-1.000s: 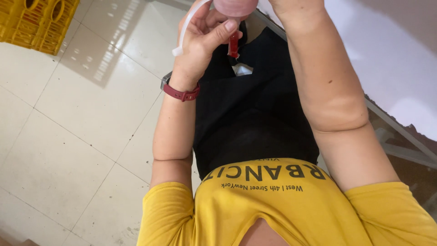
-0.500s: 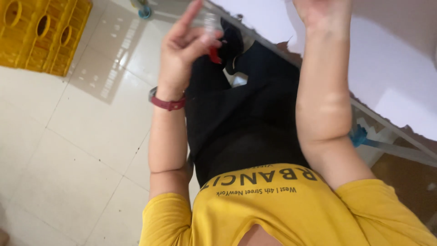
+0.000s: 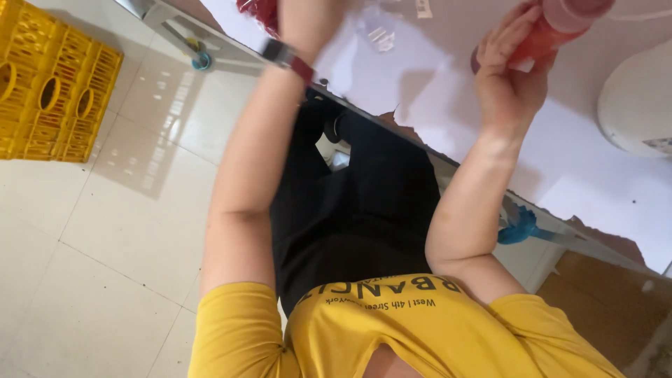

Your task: The person places small plastic packets onto a table, fills each one with red syrup from a squeeze bottle, and seals them by twisting the top and securing it with a thin wire tie.

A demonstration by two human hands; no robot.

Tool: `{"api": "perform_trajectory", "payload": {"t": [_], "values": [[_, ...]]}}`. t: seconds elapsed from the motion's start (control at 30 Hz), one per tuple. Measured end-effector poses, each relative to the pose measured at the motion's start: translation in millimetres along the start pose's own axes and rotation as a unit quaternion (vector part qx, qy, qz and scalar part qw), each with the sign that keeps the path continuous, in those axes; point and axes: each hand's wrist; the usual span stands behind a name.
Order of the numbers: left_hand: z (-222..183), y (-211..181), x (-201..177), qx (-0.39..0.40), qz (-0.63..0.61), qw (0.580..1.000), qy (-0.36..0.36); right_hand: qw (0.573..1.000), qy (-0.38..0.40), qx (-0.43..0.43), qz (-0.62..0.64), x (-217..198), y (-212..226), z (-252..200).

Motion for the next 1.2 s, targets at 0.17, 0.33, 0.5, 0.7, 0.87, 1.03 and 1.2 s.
{"api": "perform_trajectory", "payload": {"t": [0.17,0.33,0.5,0.7,0.87,1.03,1.2], "values": [[-25,-33,36,-0.027,0.063,0.996,-0.053,0.998,0.055,0.005,-0.011,-2,10,-4],[-14,-13,30,-0.036,-0.071,0.996,-0.034,0.967,0.131,-0.001,-0.217,-24,-7,-3],[-2,-27,-9,-0.1,-0.352,0.93,-0.01,0.818,0.031,-0.09,-0.567,-54,-40,-15],[-29,-86,-76,-0.138,-0.559,0.814,0.074,0.456,0.09,-0.249,-0.85,-56,-88,9],[-77,-124,-117,-0.127,-0.494,0.843,0.169,0.392,0.153,-0.172,-0.89,-34,-131,3],[-120,-143,-142,-0.15,-0.476,0.843,0.201,0.437,0.115,-0.098,-0.887,-33,-160,-8],[-150,-139,-154,-0.151,-0.465,0.86,0.143,0.543,0.048,-0.054,-0.836,-32,-190,-20]]}}
Point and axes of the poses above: each hand's wrist, its own z-axis towards the middle knuckle, its own x-axis out of the palm, y = z × x, and after that the axes turned 1 degree about x, right-handed
